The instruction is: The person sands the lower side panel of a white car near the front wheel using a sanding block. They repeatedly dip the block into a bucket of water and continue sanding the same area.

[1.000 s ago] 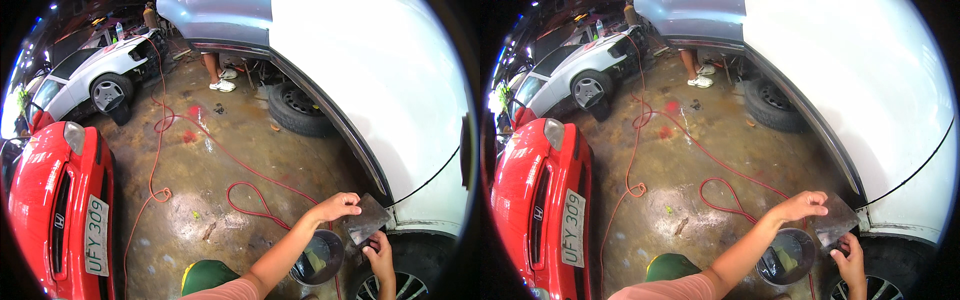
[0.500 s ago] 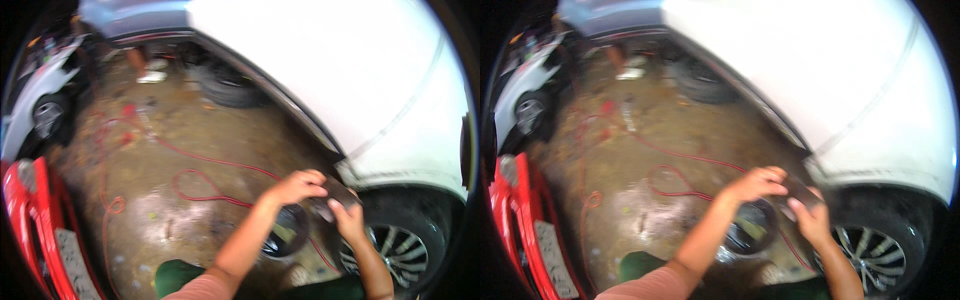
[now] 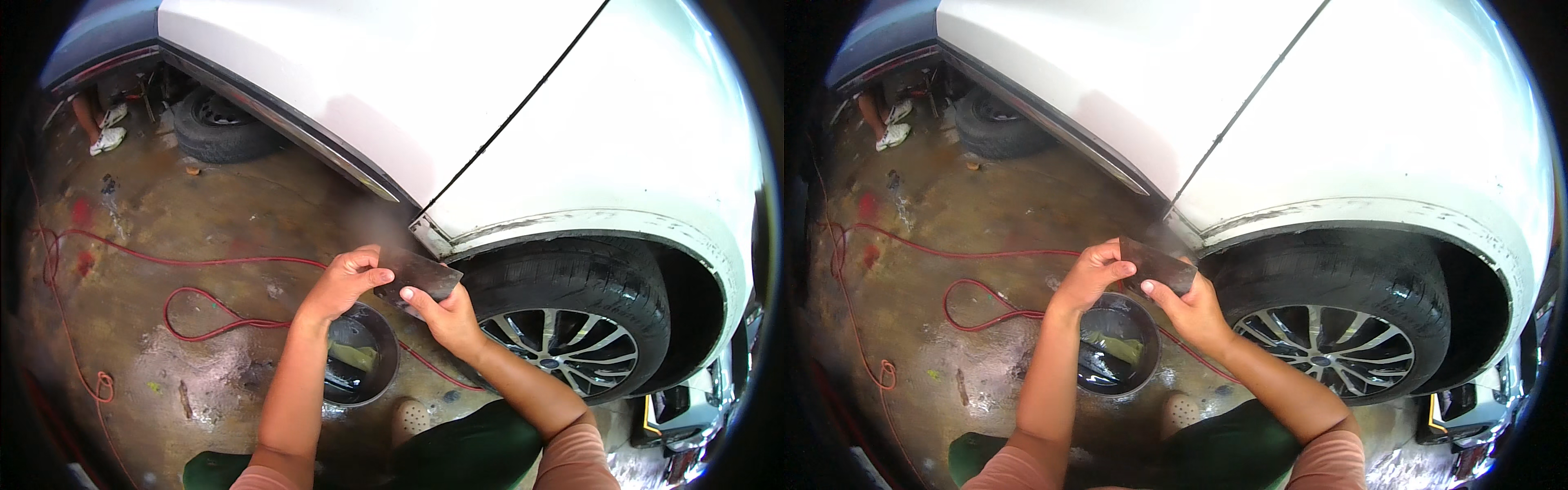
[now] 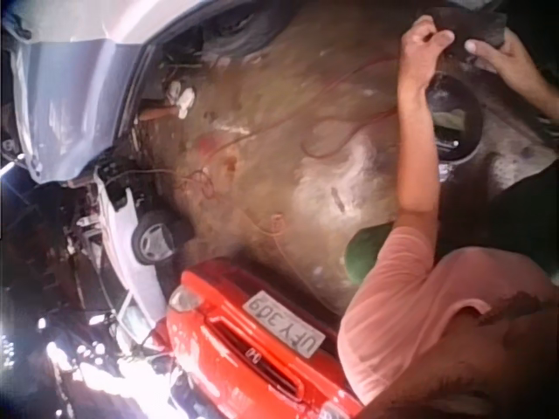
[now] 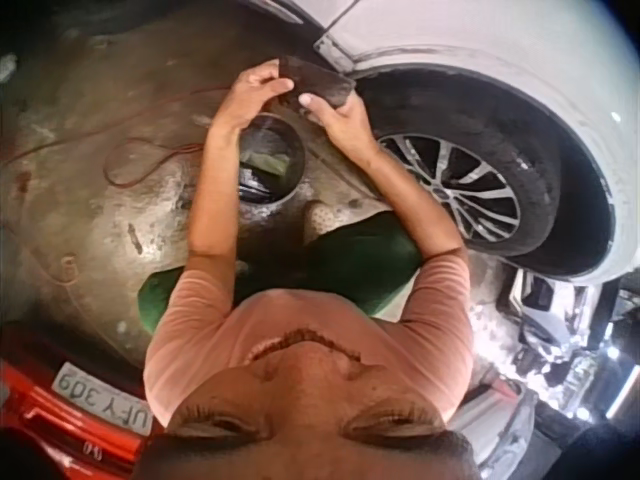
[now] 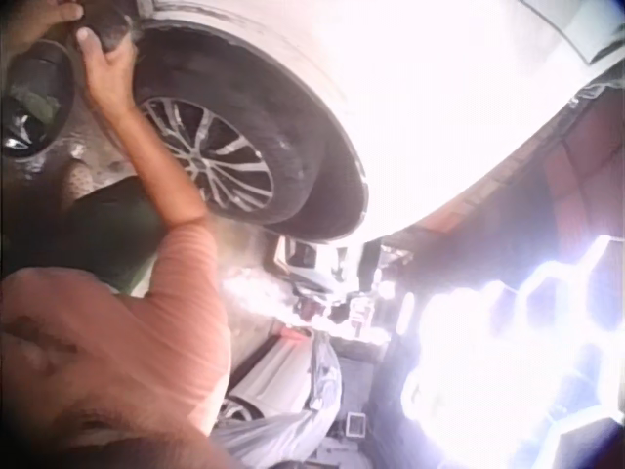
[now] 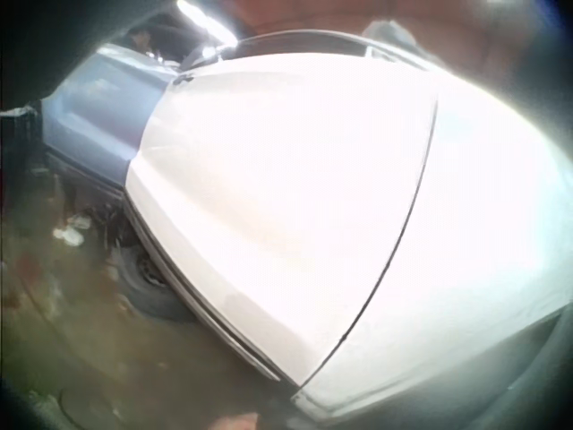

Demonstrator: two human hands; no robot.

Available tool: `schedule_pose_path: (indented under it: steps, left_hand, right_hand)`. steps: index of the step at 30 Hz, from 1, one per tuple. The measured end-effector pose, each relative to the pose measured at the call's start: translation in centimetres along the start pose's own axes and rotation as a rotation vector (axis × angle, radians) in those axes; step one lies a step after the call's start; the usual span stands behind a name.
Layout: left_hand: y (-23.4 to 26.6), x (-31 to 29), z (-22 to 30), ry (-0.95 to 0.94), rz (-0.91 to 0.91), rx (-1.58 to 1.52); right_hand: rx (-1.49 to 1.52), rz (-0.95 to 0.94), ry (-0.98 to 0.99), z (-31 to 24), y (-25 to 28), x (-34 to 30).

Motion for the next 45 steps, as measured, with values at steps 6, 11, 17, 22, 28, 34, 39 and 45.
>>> schedule_pose_path:
  steps: [6,11,17,22,28,34,39,45]
  left_hand:
    - [-0.9,1.7,-0.7,-0.062,-0.053,-0.090]
    - [-0.5,4.6,-4.1,0.133,0.251,-0.003]
    - [-2.5,7.7,-4.5,0.169,0.326,-0.037]
    - [-3.4,9.3,-4.6,0.045,0.313,-0.118]
    - [-3.4,8.5,-4.6,-0.014,0.315,-0.203]
    - [-3.2,8.0,-4.1,-0.010,0.306,-0.217]
    - [-3.7,7.9,-3.9,0.031,0.358,-0.237]
    - [-3.4,8.1,-4.0,-0.062,0.297,-0.232]
  right_hand:
    - [-0.728,0.009,0.058,-4.9,1.2,-0.1]
    - [-1.532,-0.197,0.253,-15.8,1.4,-0.1]
    - [-2.236,-0.405,0.093,-25.1,-0.3,1.4]
    - [-2.511,-0.597,-0.111,-26.0,-1.3,2.2]
    - [-2.572,-0.637,-0.179,-25.6,-1.3,2.3]
    - [-2.548,-0.706,-0.046,-24.4,-1.0,2.6]
    - [-2.613,-0.698,-0.156,-24.2,-1.2,2.5]
    - [-2.643,-0.699,-0.019,-23.7,-1.5,2.1]
Point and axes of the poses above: each hand's wrist, its own x-axis towards the middle knuckle, its own y-axis out of the back of the hand, z = x × y, the point moved 1 cm from there along x, towards the middle knuckle, and after that the axes turned 4 degrees about -z, right-handed, at the moved point
